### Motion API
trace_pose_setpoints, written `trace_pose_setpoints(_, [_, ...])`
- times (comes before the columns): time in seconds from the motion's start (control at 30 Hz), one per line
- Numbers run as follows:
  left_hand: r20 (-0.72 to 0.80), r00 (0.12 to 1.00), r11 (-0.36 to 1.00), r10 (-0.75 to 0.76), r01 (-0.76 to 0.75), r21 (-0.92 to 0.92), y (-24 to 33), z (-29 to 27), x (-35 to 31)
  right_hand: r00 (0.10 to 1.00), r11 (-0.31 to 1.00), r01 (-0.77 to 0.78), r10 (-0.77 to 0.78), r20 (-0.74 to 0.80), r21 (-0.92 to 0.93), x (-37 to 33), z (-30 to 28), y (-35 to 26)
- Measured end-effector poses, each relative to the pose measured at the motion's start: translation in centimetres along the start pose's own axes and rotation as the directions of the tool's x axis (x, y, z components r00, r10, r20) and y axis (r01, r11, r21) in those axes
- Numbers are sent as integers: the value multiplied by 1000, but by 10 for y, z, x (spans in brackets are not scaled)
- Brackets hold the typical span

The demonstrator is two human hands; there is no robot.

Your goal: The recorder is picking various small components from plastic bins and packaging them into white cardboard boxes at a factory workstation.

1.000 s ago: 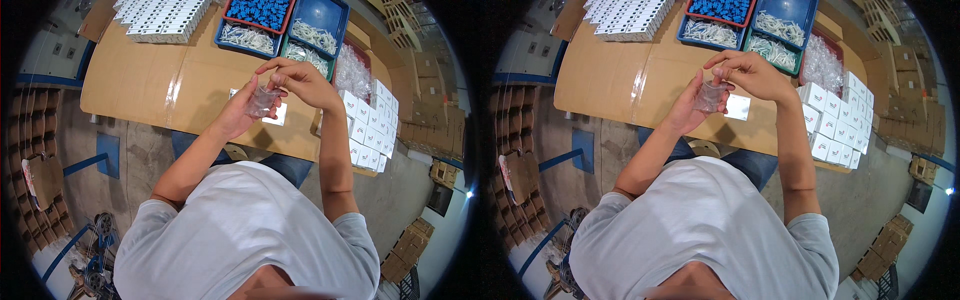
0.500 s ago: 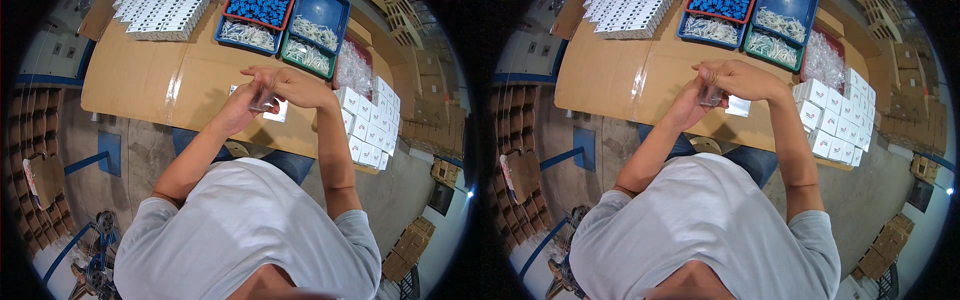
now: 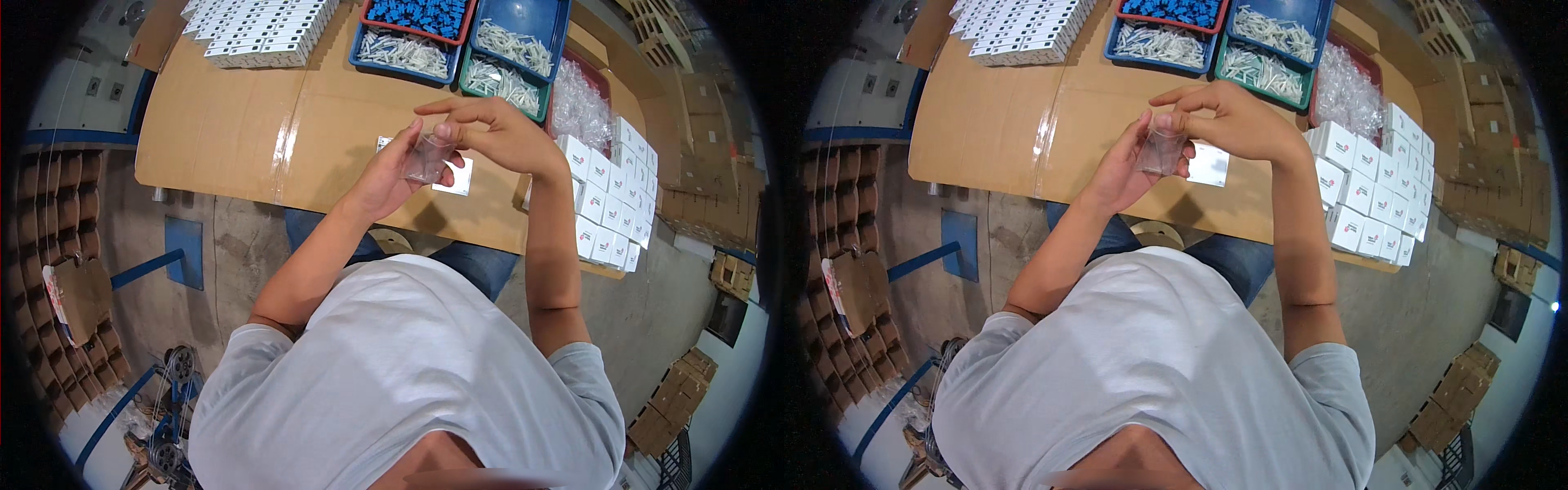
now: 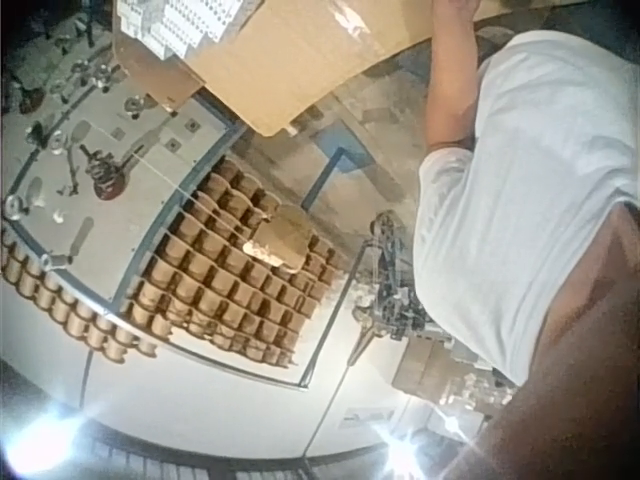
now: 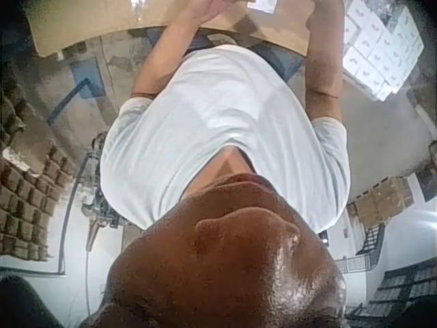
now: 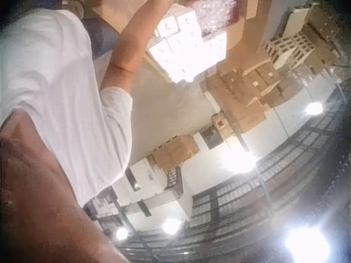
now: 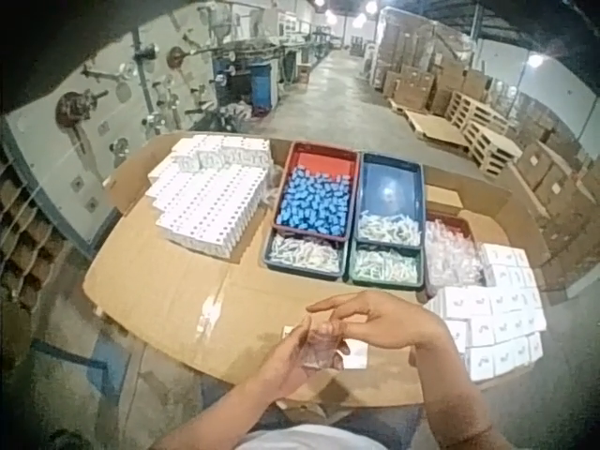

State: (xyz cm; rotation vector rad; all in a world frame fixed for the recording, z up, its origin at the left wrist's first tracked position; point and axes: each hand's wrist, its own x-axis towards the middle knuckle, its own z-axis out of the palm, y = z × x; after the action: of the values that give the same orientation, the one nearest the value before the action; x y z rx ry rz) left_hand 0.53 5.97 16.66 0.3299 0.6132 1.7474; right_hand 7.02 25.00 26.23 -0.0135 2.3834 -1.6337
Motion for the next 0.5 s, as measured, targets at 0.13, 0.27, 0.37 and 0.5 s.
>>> trace_pose_setpoints(0.13, [-55, 997, 998, -46, 44, -36, 4, -1, -4, 985, 980, 75, -44, -167, 185, -6, 5, 3])
trace_pose_setpoints(0.27, [-17, 997, 994, -76, 74, -81, 3, -10, -8, 945, 981, 166, -131, -301, 95, -7, 9, 11])
trace_pose_setpoints(0.37, [-16, 997, 991, -76, 74, -109, 2, -16, -9, 927, 971, 221, -179, -329, 95, -8, 11, 14])
trace_pose_setpoints(0.5, [-45, 996, 989, -80, 74, -128, 0, -28, -14, 935, 975, 180, -129, -330, 129, -7, 13, 11])
